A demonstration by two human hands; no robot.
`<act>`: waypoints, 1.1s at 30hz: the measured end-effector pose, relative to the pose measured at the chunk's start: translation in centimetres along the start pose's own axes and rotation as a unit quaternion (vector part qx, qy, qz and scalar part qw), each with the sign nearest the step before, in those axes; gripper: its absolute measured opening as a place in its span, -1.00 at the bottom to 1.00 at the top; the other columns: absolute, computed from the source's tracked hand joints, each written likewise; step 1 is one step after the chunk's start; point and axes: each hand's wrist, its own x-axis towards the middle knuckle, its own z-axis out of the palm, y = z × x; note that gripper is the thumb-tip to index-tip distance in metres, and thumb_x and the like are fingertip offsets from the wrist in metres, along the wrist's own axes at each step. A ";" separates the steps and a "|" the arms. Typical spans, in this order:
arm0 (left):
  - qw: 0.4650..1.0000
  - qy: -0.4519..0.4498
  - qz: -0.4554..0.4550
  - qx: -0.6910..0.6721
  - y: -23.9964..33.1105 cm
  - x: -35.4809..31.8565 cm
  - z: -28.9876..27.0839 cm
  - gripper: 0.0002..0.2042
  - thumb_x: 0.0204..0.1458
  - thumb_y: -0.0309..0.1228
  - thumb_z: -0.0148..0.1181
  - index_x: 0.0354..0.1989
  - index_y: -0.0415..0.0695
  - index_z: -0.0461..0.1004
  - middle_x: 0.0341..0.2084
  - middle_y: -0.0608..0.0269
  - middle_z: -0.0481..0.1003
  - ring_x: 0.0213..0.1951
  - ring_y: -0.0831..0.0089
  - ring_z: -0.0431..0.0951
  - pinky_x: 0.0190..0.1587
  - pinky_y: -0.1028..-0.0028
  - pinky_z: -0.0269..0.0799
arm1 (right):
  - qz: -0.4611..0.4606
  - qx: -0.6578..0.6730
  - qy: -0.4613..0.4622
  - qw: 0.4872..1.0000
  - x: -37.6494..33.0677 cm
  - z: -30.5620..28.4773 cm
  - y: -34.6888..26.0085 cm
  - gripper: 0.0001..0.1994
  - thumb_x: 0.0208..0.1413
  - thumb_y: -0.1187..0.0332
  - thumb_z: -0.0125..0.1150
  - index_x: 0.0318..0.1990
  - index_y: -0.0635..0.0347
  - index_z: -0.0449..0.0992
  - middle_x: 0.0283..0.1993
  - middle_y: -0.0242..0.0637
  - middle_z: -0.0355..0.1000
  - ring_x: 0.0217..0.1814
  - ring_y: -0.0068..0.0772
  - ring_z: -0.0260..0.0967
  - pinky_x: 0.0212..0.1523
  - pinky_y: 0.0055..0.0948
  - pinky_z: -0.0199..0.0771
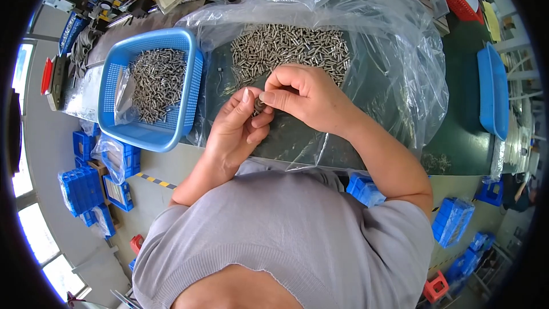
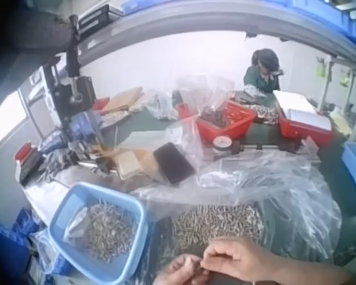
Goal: The person is picking up and inspecting small metal pins or components from a pile and placing them into a blue basket.
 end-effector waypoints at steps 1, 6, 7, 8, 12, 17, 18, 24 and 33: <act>1.000 -0.001 0.001 -0.002 0.0 0.1 -0.1 -0.78 0.17 -0.24 0.06 -0.21 -0.15 0.39 -0.39 0.25 0.39 -0.51 0.64 0.23 -0.59 0.68 0.10 | -0.003 -0.006 0.003 1.000 -0.1 0.0 -0.1 -0.84 0.13 0.39 0.16 -0.43 0.25 0.39 -0.47 -0.44 0.29 -0.42 -0.64 0.26 -0.39 -0.60 0.25; 1.000 0.003 -0.010 0.013 0.2 -0.1 0.2 -0.78 0.17 -0.23 0.06 -0.32 -0.15 0.37 -0.43 0.28 0.39 -0.54 0.66 0.20 -0.61 0.68 0.06 | -0.010 -0.045 -0.004 0.999 0.1 -0.1 -0.9 -0.86 0.06 0.43 0.21 -0.45 0.24 0.39 -0.47 -0.43 0.29 -0.43 -0.62 0.25 -0.40 -0.59 0.25; 1.000 0.003 -0.008 0.012 0.2 -0.1 0.2 -0.78 0.17 -0.23 0.06 -0.32 -0.15 0.37 -0.43 0.28 0.39 -0.54 0.66 0.20 -0.61 0.68 0.06 | -0.017 -0.043 0.001 0.999 0.1 -0.1 -1.0 -0.86 0.04 0.44 0.23 -0.46 0.23 0.39 -0.46 -0.43 0.29 -0.43 -0.61 0.25 -0.40 -0.59 0.25; 1.000 -0.004 -0.016 0.010 0.3 -0.1 0.2 -0.77 0.17 -0.22 0.05 -0.34 -0.15 0.37 -0.44 0.28 0.39 -0.55 0.67 0.19 -0.62 0.68 0.05 | -0.025 -0.041 0.005 0.999 0.0 0.0 -1.1 -0.87 0.02 0.45 0.24 -0.46 0.22 0.39 -0.46 -0.43 0.29 -0.43 -0.61 0.25 -0.40 -0.59 0.25; 0.999 -0.027 -0.040 0.002 0.5 0.0 0.0 -0.76 0.17 -0.22 0.04 -0.37 -0.15 0.36 -0.47 0.28 0.39 -0.56 0.67 0.17 -0.63 0.68 0.02 | -0.032 -0.017 -0.011 0.999 0.0 0.1 -1.0 -0.87 0.00 0.47 0.25 -0.45 0.22 0.39 -0.44 -0.42 0.31 -0.42 -0.60 0.25 -0.39 -0.57 0.26; 0.999 -0.016 -0.045 -0.006 0.4 -0.1 0.1 -0.75 0.17 -0.22 0.06 -0.40 -0.15 0.36 -0.49 0.29 0.39 -0.58 0.69 0.15 -0.62 0.69 0.02 | -0.054 -0.042 -0.017 0.997 0.0 0.3 -0.9 -0.89 0.01 0.47 0.25 -0.43 0.25 0.41 -0.46 -0.40 0.32 -0.43 -0.59 0.28 -0.39 -0.57 0.30; 0.999 -0.016 -0.041 -0.008 0.4 -0.2 0.1 -0.75 0.17 -0.22 0.06 -0.40 -0.15 0.36 -0.49 0.29 0.39 -0.58 0.69 0.15 -0.62 0.69 0.02 | -0.050 -0.038 -0.015 0.998 -0.1 0.4 -1.0 -0.89 0.01 0.47 0.24 -0.43 0.25 0.41 -0.46 -0.40 0.32 -0.43 -0.59 0.29 -0.39 -0.57 0.30; 0.999 -0.015 -0.042 -0.018 0.4 -0.4 0.1 -0.77 0.16 -0.24 0.07 -0.41 -0.15 0.35 -0.51 0.33 0.36 -0.57 0.69 0.15 -0.63 0.67 0.00 | -0.036 -0.022 -0.038 0.998 -0.1 0.3 -1.0 -0.88 0.03 0.45 0.23 -0.44 0.23 0.40 -0.45 -0.41 0.31 -0.42 -0.59 0.28 -0.39 -0.58 0.27; 0.998 -0.046 -0.050 0.002 0.6 0.1 -0.1 -0.73 0.15 -0.19 0.09 -0.41 -0.14 0.33 -0.54 0.39 0.31 -0.57 0.69 0.11 -0.64 0.66 -0.04 | 0.012 0.033 0.009 0.999 0.1 0.9 0.0 -0.79 -0.09 0.42 0.36 -0.33 0.19 0.43 -0.35 -0.42 0.33 -0.39 -0.60 0.29 -0.37 -0.59 0.31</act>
